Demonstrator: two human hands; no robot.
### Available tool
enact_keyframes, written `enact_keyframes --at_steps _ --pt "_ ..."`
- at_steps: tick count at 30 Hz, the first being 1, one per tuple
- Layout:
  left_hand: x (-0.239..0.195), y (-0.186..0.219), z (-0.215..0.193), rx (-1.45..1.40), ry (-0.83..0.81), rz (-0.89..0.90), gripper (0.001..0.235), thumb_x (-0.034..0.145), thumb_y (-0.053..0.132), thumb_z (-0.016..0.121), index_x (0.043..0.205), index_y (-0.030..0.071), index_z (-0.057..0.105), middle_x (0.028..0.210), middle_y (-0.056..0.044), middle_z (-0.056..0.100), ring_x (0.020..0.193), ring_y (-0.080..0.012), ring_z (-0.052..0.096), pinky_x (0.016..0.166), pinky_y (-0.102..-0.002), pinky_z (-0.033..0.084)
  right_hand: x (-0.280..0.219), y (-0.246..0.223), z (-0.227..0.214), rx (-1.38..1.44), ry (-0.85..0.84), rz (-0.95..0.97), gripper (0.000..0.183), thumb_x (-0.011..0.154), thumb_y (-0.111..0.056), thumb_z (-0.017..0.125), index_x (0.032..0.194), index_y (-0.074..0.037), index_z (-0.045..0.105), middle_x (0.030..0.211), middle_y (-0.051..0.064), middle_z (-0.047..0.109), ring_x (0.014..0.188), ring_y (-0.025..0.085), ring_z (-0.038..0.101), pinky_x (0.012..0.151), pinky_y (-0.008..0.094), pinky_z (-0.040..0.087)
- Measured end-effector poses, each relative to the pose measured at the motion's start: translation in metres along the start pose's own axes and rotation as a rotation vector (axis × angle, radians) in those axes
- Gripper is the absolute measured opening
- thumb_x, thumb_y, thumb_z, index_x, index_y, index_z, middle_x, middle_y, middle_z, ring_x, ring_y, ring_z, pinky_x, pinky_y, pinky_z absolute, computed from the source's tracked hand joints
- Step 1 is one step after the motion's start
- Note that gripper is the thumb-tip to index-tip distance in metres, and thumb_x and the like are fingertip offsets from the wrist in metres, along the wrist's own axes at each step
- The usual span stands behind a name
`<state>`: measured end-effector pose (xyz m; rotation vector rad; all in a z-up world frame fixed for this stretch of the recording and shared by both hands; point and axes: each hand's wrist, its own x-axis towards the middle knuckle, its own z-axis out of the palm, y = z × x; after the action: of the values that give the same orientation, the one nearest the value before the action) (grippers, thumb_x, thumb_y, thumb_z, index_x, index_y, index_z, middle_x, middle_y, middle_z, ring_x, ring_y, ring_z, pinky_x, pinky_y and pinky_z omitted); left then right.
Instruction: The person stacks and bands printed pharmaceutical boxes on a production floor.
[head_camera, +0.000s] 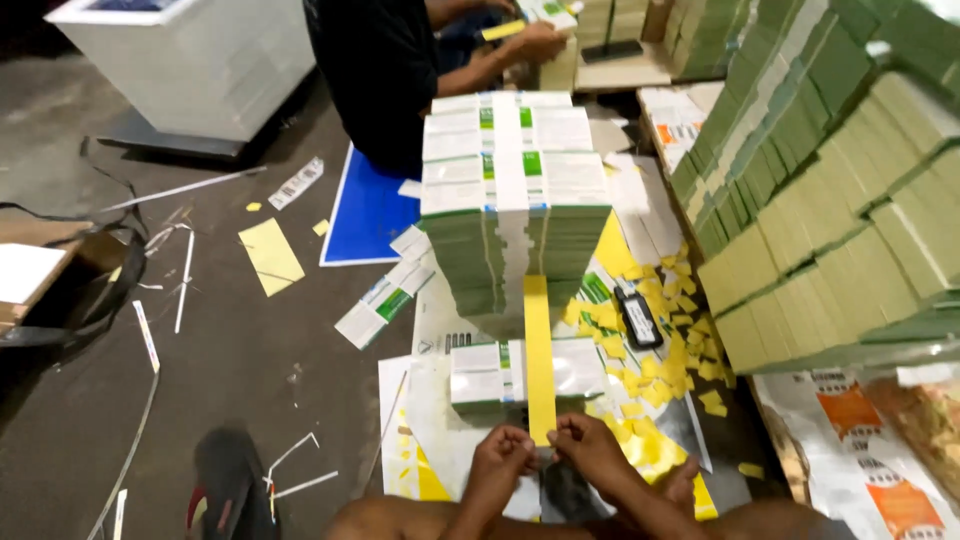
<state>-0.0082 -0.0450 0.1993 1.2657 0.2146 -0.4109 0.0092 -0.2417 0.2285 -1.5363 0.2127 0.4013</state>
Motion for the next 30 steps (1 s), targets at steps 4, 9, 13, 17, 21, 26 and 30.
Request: enact_keyframes --at_steps 4,9,13,17,21,26,30 --pt "-0.013 0.006 -0.001 0.007 0.049 0.007 0.011 0.096 0.012 0.067 0.101 0.003 0.063 0.080 -0.007 0.072 0.068 -0.0136 0.068 0.064 -0.029 0.057 -0.015 -0.013 0.009 0.031 -0.036 0.027 0.014 0.091 -0.011 0.072 0.098 0.002 0.071 0.073 0.002 0.068 0.064 0.011 0.062 0.062 0.026 0.051" --pt "-0.012 0.009 -0.001 -0.003 -0.015 0.090 0.009 0.098 0.013 0.064 0.100 0.003 0.063 0.076 -0.007 0.068 0.065 -0.0138 0.065 0.063 -0.029 0.056 -0.036 -0.051 0.021 -0.134 0.133 -0.190 0.029 0.082 -0.010 0.078 0.106 0.000 0.065 0.077 0.006 0.066 0.065 0.016 0.062 0.060 0.031 0.052" --pt "-0.016 0.009 0.010 0.119 0.044 0.144 0.011 0.100 0.014 0.063 0.098 0.004 0.061 0.076 -0.004 0.066 0.067 -0.0109 0.062 0.063 -0.027 0.054 -0.053 -0.067 0.030 -0.412 0.217 -0.426 0.035 0.081 -0.009 0.077 0.113 -0.003 0.064 0.084 0.007 0.071 0.070 0.017 0.069 0.062 0.031 0.056" --pt "-0.014 0.011 0.010 0.120 -0.058 0.208 0.010 0.102 0.013 0.061 0.098 0.004 0.060 0.079 -0.002 0.066 0.071 -0.0095 0.062 0.067 -0.026 0.054 -0.054 -0.066 0.034 -0.417 0.128 -0.387 0.033 0.087 -0.010 0.072 0.120 -0.007 0.067 0.090 0.008 0.078 0.074 0.018 0.076 0.065 0.031 0.060" --pt "-0.016 0.012 0.008 0.048 -0.094 0.176 0.011 0.103 0.015 0.059 0.101 0.005 0.060 0.080 -0.003 0.066 0.071 -0.0105 0.062 0.069 -0.026 0.054 -0.054 -0.062 0.032 -0.406 0.105 -0.356 0.037 0.086 -0.011 0.072 0.122 -0.009 0.066 0.088 0.008 0.081 0.072 0.018 0.079 0.066 0.031 0.062" --pt "-0.013 0.017 0.008 0.032 -0.111 0.161 0.013 0.103 0.018 0.057 0.103 0.005 0.060 0.081 -0.003 0.067 0.073 -0.0111 0.062 0.070 -0.027 0.054 -0.051 -0.070 0.031 -0.442 0.135 -0.354 0.036 0.086 -0.012 0.074 0.121 -0.011 0.069 0.086 0.008 0.082 0.073 0.018 0.081 0.066 0.031 0.062" --pt "-0.023 0.026 0.011 0.029 -0.140 0.168 0.017 0.106 0.019 0.056 0.104 0.003 0.062 0.084 -0.003 0.066 0.075 -0.0109 0.062 0.072 -0.026 0.053 -0.057 -0.067 0.032 -0.491 0.140 -0.361 0.038 0.085 -0.012 0.074 0.123 -0.012 0.069 0.085 0.009 0.081 0.072 0.021 0.080 0.065 0.032 0.062"
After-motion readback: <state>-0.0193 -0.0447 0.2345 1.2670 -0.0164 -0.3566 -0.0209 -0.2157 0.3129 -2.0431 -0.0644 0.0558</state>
